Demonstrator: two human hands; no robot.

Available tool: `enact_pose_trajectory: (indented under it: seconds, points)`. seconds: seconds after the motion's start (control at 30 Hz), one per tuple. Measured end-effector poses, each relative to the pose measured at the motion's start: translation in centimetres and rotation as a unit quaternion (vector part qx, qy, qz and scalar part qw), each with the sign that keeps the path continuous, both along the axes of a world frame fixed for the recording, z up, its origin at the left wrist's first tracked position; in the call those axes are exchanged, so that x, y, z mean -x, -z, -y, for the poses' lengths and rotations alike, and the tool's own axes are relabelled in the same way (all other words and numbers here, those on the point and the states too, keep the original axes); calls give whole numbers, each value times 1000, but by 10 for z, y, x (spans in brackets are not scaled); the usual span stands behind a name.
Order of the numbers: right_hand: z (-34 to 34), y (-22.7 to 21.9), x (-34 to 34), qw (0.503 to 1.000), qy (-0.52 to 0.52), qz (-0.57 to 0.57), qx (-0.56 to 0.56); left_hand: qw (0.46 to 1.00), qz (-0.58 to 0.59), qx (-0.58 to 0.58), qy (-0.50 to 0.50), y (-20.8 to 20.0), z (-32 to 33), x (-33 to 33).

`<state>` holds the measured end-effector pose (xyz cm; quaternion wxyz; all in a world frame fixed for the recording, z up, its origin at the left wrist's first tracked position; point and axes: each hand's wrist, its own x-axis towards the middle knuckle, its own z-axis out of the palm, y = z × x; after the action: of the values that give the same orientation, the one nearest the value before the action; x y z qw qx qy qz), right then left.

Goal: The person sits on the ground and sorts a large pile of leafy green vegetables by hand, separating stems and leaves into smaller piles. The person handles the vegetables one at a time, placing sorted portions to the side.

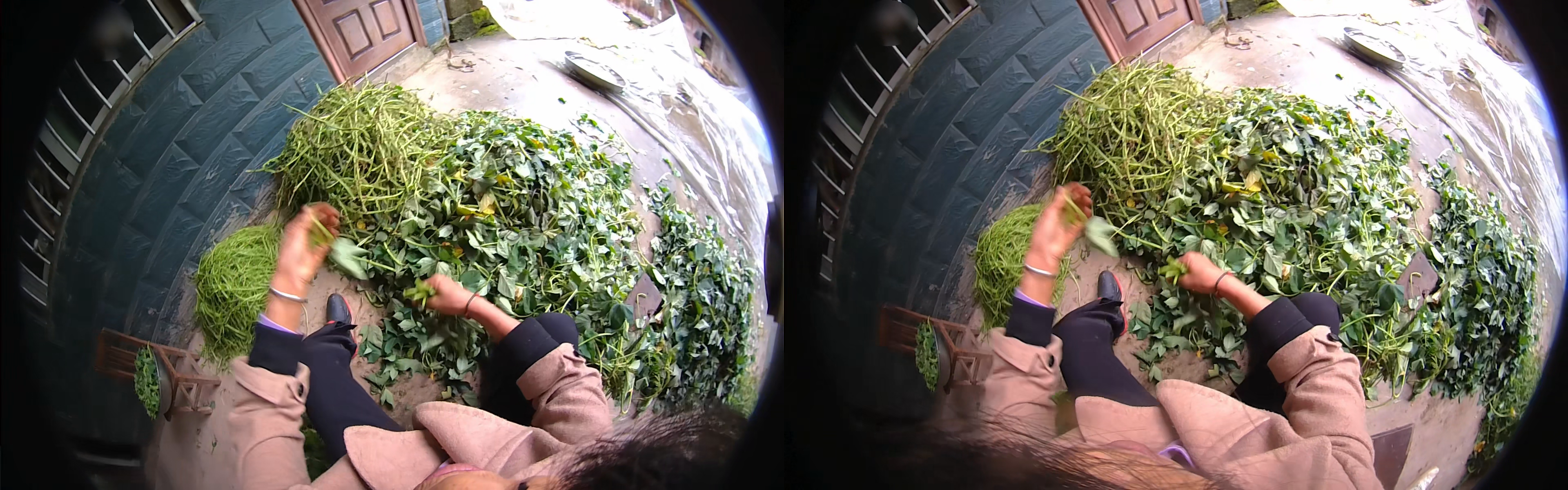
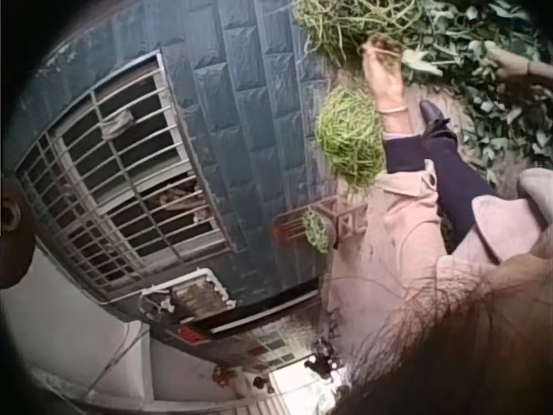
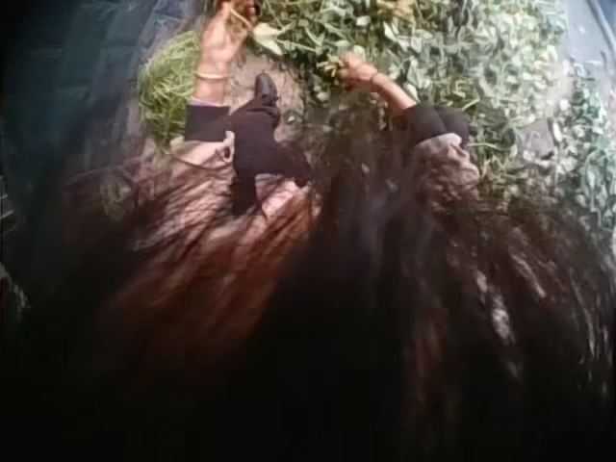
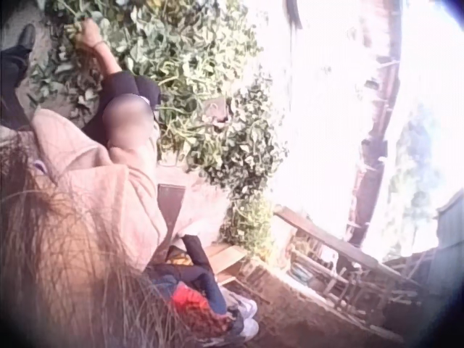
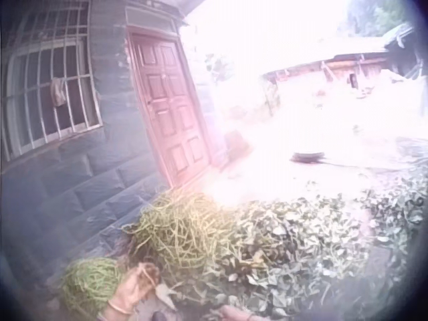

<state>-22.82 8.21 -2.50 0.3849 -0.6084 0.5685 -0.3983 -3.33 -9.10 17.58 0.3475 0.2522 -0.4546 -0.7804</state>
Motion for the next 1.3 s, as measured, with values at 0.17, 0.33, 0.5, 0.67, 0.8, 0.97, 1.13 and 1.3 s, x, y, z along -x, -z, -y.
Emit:
enact_pose_trajectory:
  seconds: [0.17, 0.33, 0.5, 0.67, 0.8, 0.97, 1.13, 1.3]
  points:
    - [8, -51, -16, 964, 113, 216, -105, 980, -114, -163, -1, 110, -38, -53]
    - [9, -41, -13, 966, 123, 190, -127, 995, 39, 19, -85, 114, -54, -89]
    - [13, -40, -16, 967, 133, 176, -124, 940, 155, 190, -238, 60, -54, -177]
    - [13, -25, -15, 974, 125, 146, -123, 885, 331, 133, -299, 140, -114, -328]
    - [6, -20, -29, 975, 110, 137, -136, 853, 441, -24, -276, 263, -237, -503]
    - [0, -32, -25, 941, 138, 245, -189, 789, 447, -94, -411, 271, -248, -507]
    - [3, -51, -25, 891, 144, 382, -197, 945, 218, 64, -237, 65, -131, -236]
    - [0, -72, -38, 886, 36, 433, -161, 994, -8, 84, 72, 48, -69, -69]
